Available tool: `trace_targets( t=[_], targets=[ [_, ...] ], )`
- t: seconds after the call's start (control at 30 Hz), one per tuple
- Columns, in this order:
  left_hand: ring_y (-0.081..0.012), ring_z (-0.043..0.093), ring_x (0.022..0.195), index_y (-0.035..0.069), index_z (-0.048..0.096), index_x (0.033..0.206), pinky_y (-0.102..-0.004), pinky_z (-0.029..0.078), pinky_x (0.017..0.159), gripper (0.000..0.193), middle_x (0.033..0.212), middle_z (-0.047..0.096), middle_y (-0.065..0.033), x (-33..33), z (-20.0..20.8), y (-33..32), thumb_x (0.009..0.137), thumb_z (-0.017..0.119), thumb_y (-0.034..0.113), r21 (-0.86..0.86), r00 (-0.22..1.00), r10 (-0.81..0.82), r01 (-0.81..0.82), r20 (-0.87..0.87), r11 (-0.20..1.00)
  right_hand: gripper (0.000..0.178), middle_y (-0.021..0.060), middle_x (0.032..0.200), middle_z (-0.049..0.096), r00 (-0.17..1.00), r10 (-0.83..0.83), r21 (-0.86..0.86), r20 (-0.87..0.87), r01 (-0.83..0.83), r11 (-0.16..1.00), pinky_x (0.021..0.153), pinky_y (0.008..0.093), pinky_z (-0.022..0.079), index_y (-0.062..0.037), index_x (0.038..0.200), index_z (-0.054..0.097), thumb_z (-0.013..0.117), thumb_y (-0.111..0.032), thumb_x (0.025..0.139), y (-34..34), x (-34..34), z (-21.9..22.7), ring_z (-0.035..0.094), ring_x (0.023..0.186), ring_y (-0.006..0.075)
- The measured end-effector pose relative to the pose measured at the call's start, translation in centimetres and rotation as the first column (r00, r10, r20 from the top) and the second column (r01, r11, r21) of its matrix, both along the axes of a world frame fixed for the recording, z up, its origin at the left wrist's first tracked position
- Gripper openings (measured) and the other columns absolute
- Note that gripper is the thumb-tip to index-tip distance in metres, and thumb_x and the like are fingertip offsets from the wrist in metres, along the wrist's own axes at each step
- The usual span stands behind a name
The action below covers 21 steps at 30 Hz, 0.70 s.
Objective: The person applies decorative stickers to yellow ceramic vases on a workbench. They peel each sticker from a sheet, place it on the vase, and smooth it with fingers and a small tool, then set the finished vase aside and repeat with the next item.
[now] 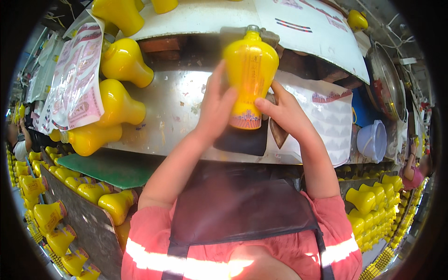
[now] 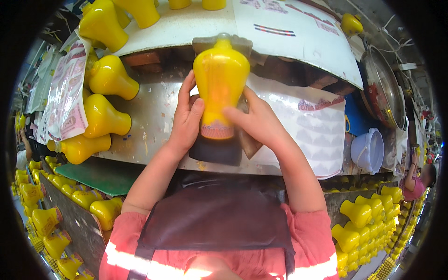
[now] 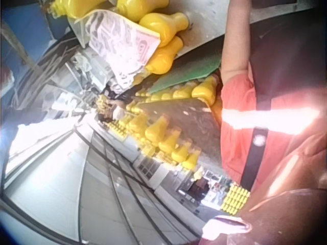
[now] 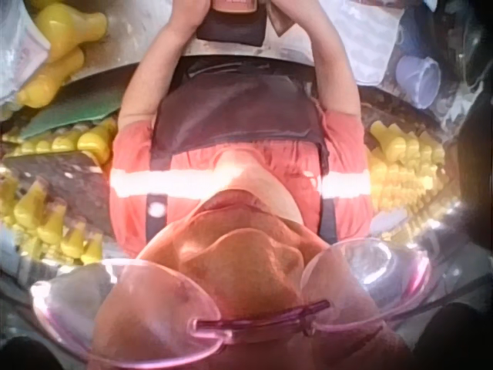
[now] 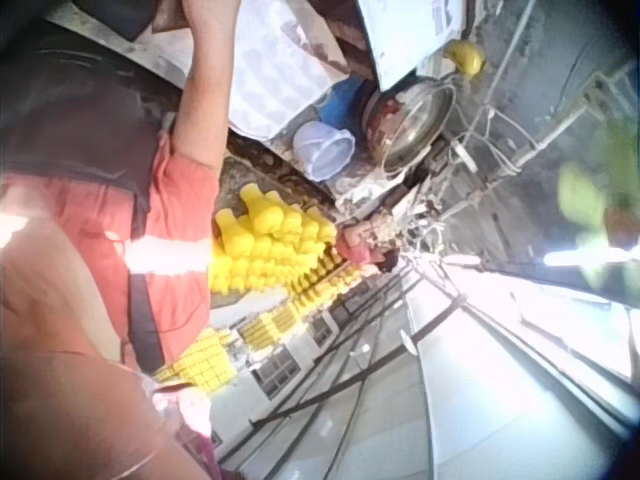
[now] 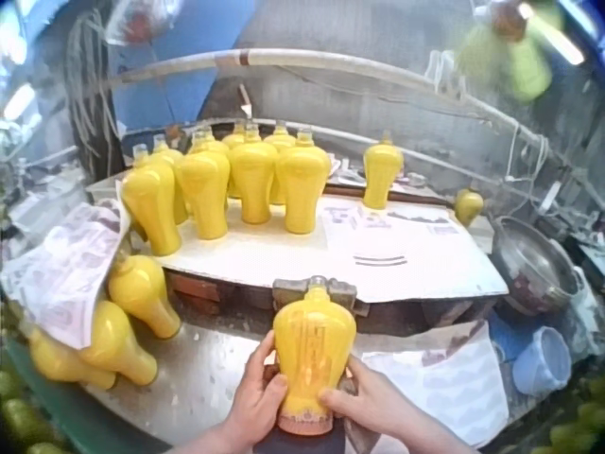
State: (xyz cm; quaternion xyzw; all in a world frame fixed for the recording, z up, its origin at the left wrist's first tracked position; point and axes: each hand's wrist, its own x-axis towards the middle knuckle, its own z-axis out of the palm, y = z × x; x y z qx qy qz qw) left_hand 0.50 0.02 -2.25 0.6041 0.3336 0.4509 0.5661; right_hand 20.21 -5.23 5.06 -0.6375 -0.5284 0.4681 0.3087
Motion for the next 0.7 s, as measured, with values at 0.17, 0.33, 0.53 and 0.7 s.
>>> trace_targets(
  t=[0.17, 0.33, 0.53, 0.7],
  targets=[
    [-0.0366, 0.033, 0.148, 0.000, 0.029, 0.158, -0.0454, 0.027, 0.123, 0.076, 0.158, 0.036, -0.0223, 0.8, 2.0, 1.2, 0.095, 0.062, 0.026, 0.140, 0.992, 0.118, -0.122, 0.037, 0.983, 0.090, 0.0232, 0.121, 0.065, 0.881, -0.329, 0.444, 0.340, 0.157, 0.882, 0.090, 0.0379, 0.052, -0.0074, 0.155, 0.043, 0.081, -0.038, 0.079, 0.7, -0.5, 2.0, 0.065, 0.100, 0.0310],
    [-0.0360, 0.049, 0.132, 0.003, 0.053, 0.138, -0.0438, 0.038, 0.113, 0.053, 0.137, 0.053, -0.0206, 2.6, 4.2, 5.4, 0.093, 0.066, 0.027, 0.282, 0.983, 0.148, -0.113, -0.109, 0.953, 0.069, 0.0151, 0.114, 0.064, 0.840, -0.380, 0.578, 0.388, 0.099, 0.810, 0.070, 0.0294, 0.047, -0.0122, 0.144, 0.059, 0.081, -0.034, 0.083, 2.8, -1.4, 3.1, 0.051, 0.070, 0.0162],
    [-0.0186, 0.056, 0.113, 0.001, 0.063, 0.120, -0.0309, 0.044, 0.102, 0.029, 0.120, 0.055, -0.0097, 4.1, 5.2, 6.2, 0.098, 0.061, 0.020, 0.190, 0.982, 0.172, -0.154, -0.080, 0.970, 0.052, 0.0153, 0.111, 0.067, 0.967, -0.252, 0.360, 0.039, 0.222, 0.906, 0.085, 0.0331, 0.052, -0.0067, 0.130, 0.069, 0.076, -0.036, 0.088, 4.7, -0.8, 3.1, 0.066, 0.096, 0.0245],
    [-0.0191, 0.056, 0.108, 0.000, 0.066, 0.115, -0.0305, 0.044, 0.100, 0.026, 0.115, 0.056, -0.0092, 4.3, 5.9, 5.8, 0.098, 0.061, 0.020, 0.253, 0.962, 0.227, -0.184, -0.152, 0.950, 0.046, 0.0040, 0.112, 0.070, 0.939, -0.185, 0.254, -0.291, 0.262, 0.931, 0.079, 0.0230, 0.049, -0.0018, 0.133, 0.068, 0.072, -0.026, 0.095, 4.9, 0.1, 2.9, 0.060, 0.088, 0.0079]
  ],
)
